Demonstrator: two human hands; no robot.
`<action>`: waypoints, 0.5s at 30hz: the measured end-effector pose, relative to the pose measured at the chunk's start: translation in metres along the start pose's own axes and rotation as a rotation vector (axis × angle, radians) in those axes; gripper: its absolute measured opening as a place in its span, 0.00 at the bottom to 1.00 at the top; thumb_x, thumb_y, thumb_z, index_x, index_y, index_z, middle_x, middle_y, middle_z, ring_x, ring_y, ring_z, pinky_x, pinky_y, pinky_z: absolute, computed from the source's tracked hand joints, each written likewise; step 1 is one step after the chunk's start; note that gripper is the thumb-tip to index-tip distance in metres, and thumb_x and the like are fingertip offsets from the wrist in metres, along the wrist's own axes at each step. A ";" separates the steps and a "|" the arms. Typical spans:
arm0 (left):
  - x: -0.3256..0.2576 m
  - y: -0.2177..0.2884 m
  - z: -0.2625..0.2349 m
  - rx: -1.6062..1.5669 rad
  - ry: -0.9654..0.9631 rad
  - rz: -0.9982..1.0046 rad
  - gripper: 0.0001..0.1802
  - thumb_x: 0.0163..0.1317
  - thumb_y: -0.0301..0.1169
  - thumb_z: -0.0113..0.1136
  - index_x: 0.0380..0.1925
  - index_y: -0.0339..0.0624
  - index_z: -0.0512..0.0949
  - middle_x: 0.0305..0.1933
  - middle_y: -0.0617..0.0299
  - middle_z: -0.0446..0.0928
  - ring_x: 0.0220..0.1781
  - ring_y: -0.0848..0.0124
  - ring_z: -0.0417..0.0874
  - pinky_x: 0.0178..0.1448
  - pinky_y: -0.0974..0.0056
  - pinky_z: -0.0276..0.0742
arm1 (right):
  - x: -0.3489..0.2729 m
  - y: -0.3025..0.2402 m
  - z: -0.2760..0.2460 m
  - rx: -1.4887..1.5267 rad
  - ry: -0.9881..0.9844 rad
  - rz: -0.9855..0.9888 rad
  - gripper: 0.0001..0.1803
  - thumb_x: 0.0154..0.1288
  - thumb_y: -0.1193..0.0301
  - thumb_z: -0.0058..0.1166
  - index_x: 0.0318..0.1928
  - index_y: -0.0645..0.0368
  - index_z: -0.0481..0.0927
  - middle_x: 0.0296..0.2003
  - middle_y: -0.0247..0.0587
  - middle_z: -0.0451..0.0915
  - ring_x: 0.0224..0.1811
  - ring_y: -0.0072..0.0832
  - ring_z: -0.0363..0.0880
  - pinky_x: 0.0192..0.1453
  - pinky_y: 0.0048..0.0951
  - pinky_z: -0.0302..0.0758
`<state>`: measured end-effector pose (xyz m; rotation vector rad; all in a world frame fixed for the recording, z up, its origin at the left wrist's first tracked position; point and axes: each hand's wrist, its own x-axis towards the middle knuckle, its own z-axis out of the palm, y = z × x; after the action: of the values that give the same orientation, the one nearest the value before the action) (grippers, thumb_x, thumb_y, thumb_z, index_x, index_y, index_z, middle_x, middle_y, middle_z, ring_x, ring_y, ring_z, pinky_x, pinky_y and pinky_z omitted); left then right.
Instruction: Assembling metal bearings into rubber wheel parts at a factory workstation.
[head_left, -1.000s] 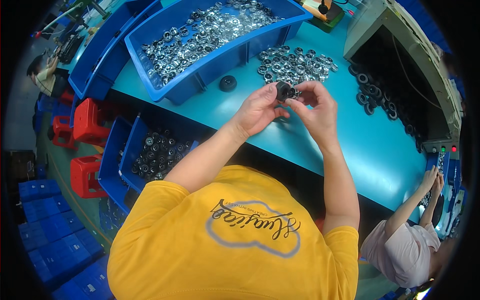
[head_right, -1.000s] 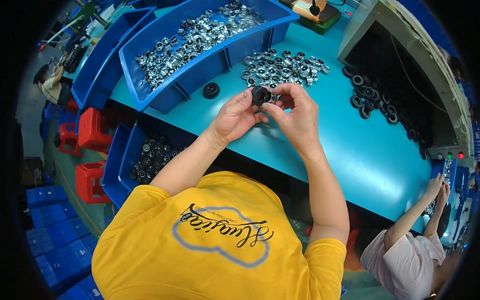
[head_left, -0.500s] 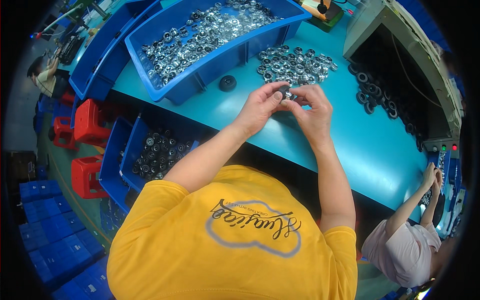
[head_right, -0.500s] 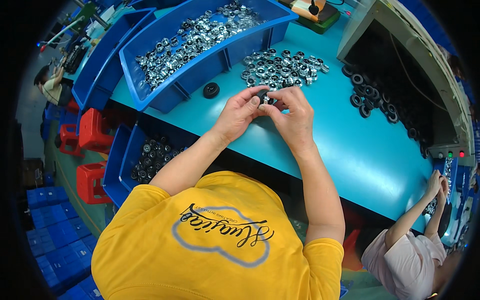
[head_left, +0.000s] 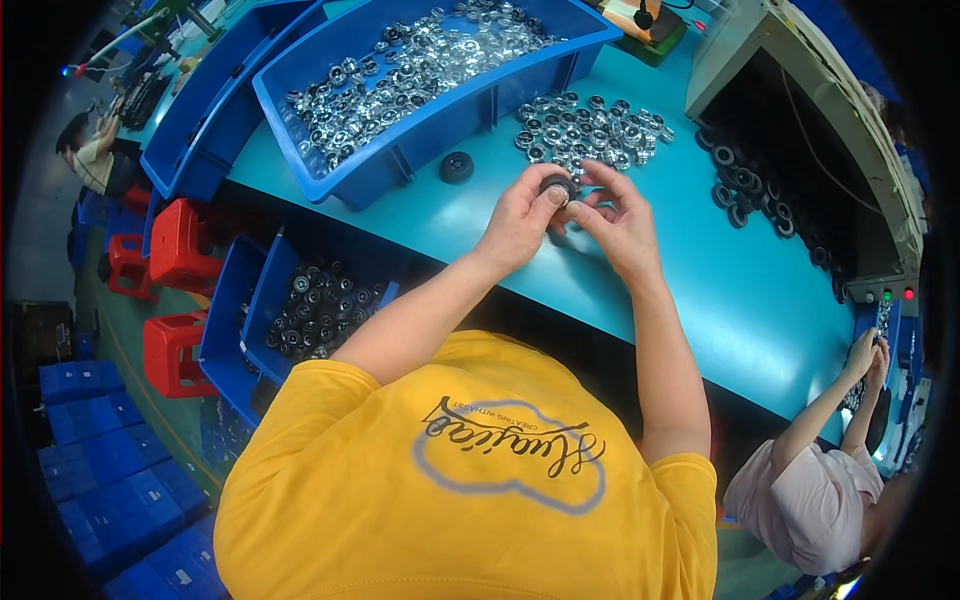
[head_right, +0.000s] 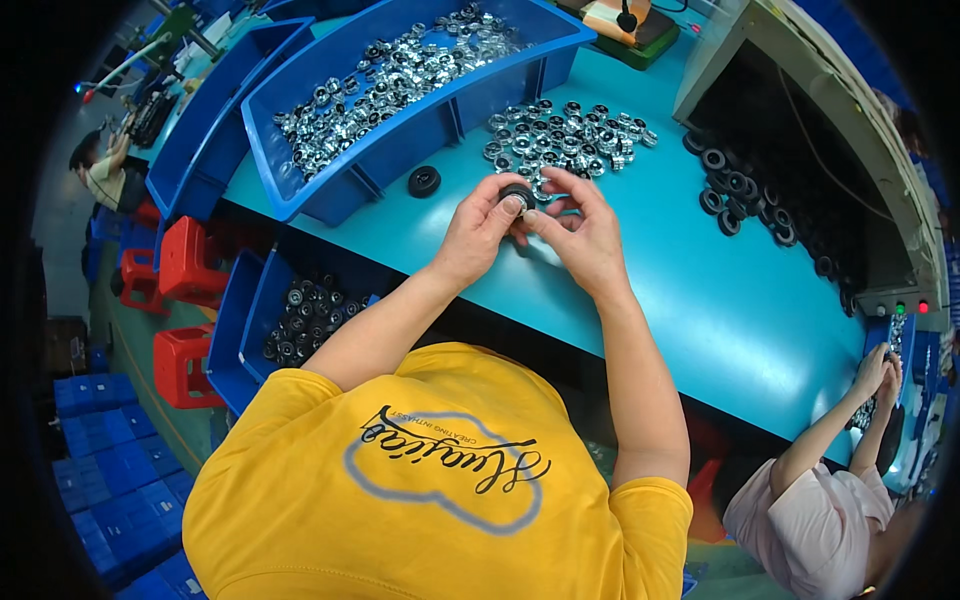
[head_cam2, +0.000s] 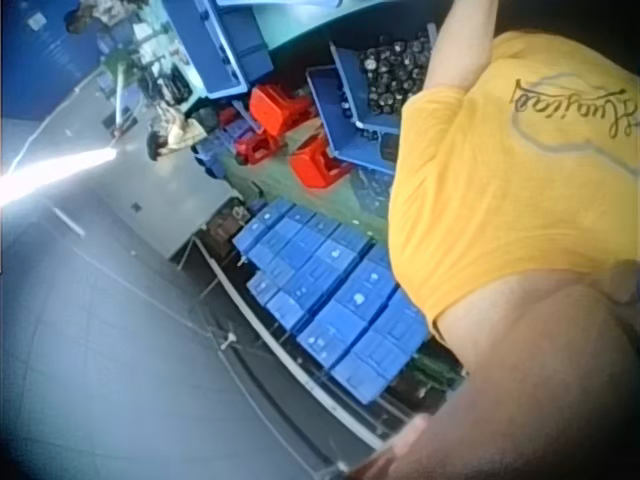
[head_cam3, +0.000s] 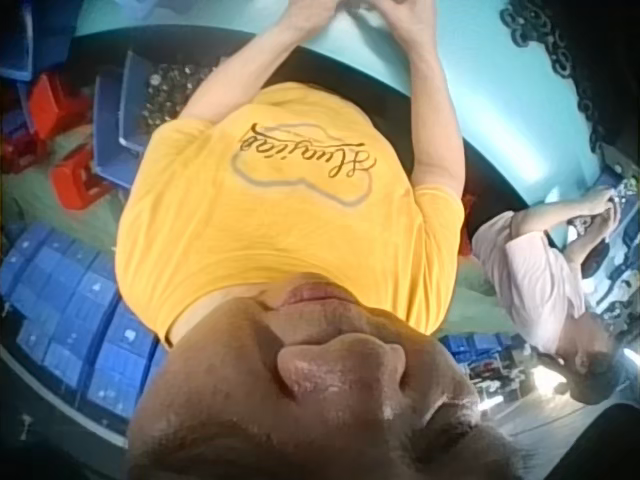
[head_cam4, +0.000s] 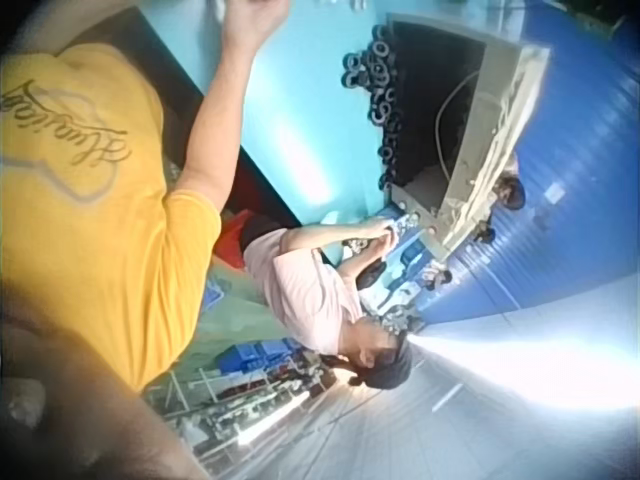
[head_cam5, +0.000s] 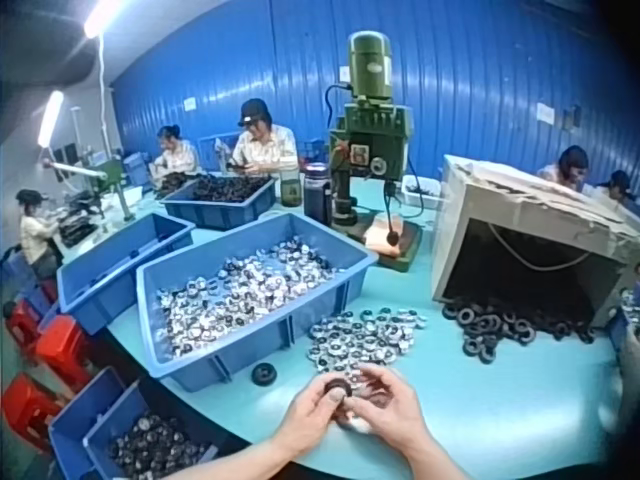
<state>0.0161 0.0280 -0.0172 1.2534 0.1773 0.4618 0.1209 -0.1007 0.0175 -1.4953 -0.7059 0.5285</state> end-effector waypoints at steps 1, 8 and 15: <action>-0.001 0.000 -0.001 0.010 0.001 -0.002 0.14 0.77 0.34 0.52 0.56 0.40 0.72 0.40 0.65 0.78 0.33 0.79 0.77 0.38 0.72 0.77 | 0.000 0.004 -0.001 0.022 -0.053 0.066 0.22 0.60 0.75 0.70 0.55 0.60 0.82 0.38 0.32 0.81 0.40 0.21 0.82 0.45 0.24 0.82; 0.000 -0.002 -0.006 0.058 0.009 -0.081 0.17 0.76 0.38 0.55 0.58 0.42 0.72 0.40 0.65 0.77 0.33 0.78 0.77 0.38 0.70 0.79 | -0.004 0.012 0.006 -0.219 0.030 -0.018 0.17 0.61 0.73 0.71 0.49 0.64 0.85 0.41 0.37 0.85 0.37 0.20 0.84 0.43 0.23 0.81; 0.002 0.005 0.001 -0.160 -0.054 -0.103 0.19 0.72 0.38 0.61 0.58 0.42 0.75 0.38 0.64 0.79 0.33 0.76 0.80 0.38 0.69 0.83 | 0.002 0.014 -0.005 0.169 -0.079 0.152 0.14 0.60 0.76 0.70 0.47 0.64 0.85 0.39 0.37 0.83 0.39 0.22 0.84 0.45 0.24 0.82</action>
<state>0.0171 0.0293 -0.0118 1.0929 0.1553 0.3456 0.1271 -0.1023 0.0042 -1.3816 -0.5958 0.7478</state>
